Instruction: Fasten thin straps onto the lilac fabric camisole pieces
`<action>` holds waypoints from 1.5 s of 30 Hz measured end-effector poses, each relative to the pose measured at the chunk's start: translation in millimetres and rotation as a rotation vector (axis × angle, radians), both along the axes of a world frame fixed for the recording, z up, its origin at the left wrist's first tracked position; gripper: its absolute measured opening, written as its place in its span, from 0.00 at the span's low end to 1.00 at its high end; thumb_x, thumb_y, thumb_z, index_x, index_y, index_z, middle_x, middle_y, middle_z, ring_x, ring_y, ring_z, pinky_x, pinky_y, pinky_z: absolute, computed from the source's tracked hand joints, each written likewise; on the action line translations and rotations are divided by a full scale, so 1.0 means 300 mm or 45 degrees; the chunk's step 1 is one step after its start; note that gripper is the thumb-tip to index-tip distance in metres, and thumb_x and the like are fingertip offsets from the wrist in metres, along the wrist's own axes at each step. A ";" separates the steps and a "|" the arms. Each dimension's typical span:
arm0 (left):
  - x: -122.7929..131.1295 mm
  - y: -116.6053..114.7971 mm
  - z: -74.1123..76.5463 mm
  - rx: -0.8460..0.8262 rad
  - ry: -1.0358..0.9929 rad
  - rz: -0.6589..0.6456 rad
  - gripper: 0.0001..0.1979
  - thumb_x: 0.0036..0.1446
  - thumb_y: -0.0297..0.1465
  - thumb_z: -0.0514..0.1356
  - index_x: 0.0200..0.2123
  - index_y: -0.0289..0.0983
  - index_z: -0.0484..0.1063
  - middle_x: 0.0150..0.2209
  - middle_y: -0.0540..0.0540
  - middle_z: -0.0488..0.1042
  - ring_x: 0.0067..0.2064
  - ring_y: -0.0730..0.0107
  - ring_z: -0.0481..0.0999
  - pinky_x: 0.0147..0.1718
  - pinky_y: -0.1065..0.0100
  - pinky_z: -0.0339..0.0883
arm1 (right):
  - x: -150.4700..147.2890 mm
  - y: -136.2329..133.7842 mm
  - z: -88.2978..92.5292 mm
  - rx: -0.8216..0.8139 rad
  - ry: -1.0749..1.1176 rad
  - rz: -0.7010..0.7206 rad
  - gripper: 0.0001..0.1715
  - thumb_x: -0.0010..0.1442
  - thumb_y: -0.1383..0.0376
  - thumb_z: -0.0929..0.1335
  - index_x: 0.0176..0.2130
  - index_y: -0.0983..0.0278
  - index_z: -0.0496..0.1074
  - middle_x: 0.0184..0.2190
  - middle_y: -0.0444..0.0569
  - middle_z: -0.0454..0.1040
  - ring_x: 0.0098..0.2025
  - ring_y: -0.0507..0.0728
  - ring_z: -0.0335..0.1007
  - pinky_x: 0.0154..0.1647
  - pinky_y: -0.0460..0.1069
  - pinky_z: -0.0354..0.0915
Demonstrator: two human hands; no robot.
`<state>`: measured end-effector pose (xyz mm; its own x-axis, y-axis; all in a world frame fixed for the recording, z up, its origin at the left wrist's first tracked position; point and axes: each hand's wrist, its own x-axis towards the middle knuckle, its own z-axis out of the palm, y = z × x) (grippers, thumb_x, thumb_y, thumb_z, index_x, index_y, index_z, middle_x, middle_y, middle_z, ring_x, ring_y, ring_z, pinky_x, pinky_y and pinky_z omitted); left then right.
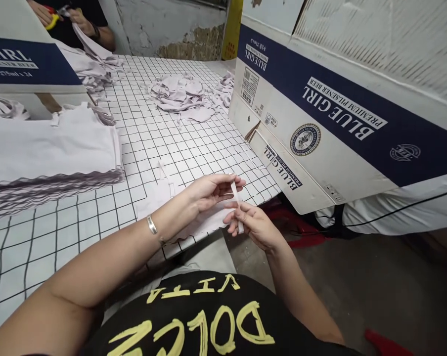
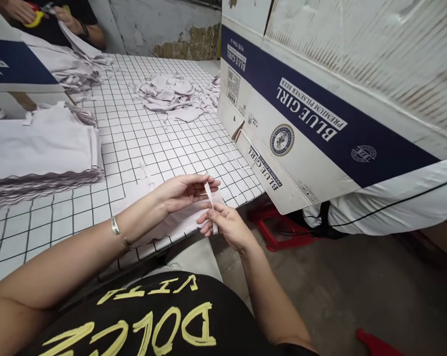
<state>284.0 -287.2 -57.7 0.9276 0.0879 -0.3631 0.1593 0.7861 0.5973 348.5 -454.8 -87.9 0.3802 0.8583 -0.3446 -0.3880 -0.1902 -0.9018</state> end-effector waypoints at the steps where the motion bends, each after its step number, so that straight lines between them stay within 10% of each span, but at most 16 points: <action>1: 0.009 0.015 0.001 0.017 0.005 0.004 0.03 0.55 0.26 0.62 0.33 0.32 0.74 0.39 0.43 0.77 0.41 0.68 0.77 0.47 0.63 0.71 | 0.008 -0.005 -0.001 -0.018 0.012 0.088 0.21 0.56 0.54 0.71 0.45 0.62 0.71 0.33 0.50 0.75 0.29 0.53 0.72 0.29 0.48 0.68; 11: 0.051 0.090 -0.027 0.036 0.005 -0.020 0.03 0.54 0.24 0.62 0.34 0.30 0.74 0.39 0.41 0.78 0.42 0.67 0.77 0.45 0.64 0.71 | 0.052 -0.006 -0.056 0.023 0.129 0.034 0.20 0.56 0.54 0.71 0.44 0.64 0.77 0.33 0.49 0.75 0.34 0.52 0.70 0.40 0.48 0.65; 19: 0.071 0.137 -0.014 0.233 0.028 0.031 0.03 0.55 0.26 0.61 0.33 0.33 0.74 0.39 0.43 0.77 0.39 0.70 0.76 0.43 0.66 0.70 | 0.088 0.010 -0.008 -0.189 -0.527 0.298 0.11 0.50 0.60 0.74 0.30 0.66 0.79 0.30 0.47 0.77 0.35 0.54 0.71 0.41 0.49 0.64; 26: 0.003 0.134 -0.096 2.005 0.430 -0.024 0.16 0.54 0.45 0.61 0.29 0.36 0.71 0.33 0.43 0.75 0.38 0.58 0.72 0.41 0.57 0.60 | 0.223 0.097 -0.018 -0.214 -0.269 0.020 0.19 0.45 0.59 0.77 0.36 0.66 0.79 0.27 0.46 0.77 0.25 0.49 0.69 0.25 0.44 0.64; 29: -0.051 0.083 -0.156 2.358 0.478 -0.167 0.16 0.52 0.44 0.63 0.32 0.37 0.70 0.39 0.42 0.75 0.45 0.52 0.69 0.46 0.53 0.54 | 0.259 0.142 -0.039 -0.141 -0.089 -0.059 0.18 0.45 0.60 0.78 0.36 0.65 0.77 0.33 0.49 0.79 0.31 0.50 0.74 0.30 0.44 0.68; 36: -0.063 0.063 -0.181 2.199 0.449 -0.150 0.06 0.52 0.35 0.63 0.31 0.39 0.72 0.38 0.47 0.76 0.47 0.56 0.67 0.45 0.55 0.49 | 0.262 0.216 -0.042 -0.068 -0.228 -0.158 0.17 0.41 0.62 0.78 0.33 0.64 0.77 0.28 0.44 0.76 0.24 0.46 0.65 0.24 0.43 0.60; 45: -0.066 0.063 -0.191 2.046 0.420 -0.050 0.08 0.55 0.37 0.62 0.30 0.40 0.77 0.38 0.47 0.77 0.49 0.56 0.66 0.45 0.54 0.46 | 0.231 0.264 -0.083 0.036 -1.220 0.151 0.03 0.52 0.65 0.70 0.29 0.63 0.73 0.30 0.45 0.72 0.35 0.53 0.68 0.38 0.49 0.63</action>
<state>264.1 -268.4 -114.8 0.8439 0.5274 -0.0987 0.4414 -0.5778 0.6866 417.9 -375.4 -112.9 0.3999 0.9123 0.0881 0.5353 -0.1545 -0.8304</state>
